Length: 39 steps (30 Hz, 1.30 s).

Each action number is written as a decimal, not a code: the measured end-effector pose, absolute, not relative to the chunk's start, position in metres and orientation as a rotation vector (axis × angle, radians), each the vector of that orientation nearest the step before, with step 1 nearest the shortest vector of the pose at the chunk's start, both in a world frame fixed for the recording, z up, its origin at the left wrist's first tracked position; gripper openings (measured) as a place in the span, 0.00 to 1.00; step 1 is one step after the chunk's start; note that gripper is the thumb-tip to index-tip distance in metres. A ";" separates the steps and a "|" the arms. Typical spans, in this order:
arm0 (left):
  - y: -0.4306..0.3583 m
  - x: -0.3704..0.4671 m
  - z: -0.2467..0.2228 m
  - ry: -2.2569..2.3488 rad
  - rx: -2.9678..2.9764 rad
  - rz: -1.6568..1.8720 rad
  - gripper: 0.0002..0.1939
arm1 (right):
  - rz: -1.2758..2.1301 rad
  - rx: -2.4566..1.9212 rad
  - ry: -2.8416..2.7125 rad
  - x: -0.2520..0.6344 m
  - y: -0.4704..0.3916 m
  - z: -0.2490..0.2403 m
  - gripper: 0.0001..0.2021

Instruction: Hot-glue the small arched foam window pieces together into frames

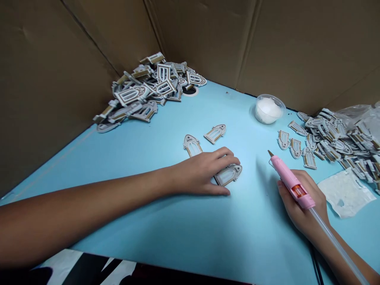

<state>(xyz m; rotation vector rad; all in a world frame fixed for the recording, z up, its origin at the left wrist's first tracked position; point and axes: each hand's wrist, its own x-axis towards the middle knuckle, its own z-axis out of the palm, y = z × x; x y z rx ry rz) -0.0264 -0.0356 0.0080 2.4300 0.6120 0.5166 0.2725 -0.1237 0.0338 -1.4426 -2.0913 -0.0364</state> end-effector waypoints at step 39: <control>-0.037 -0.023 0.003 0.622 2.524 0.532 0.30 | -0.018 -1.425 -2.133 0.271 -0.123 0.033 0.02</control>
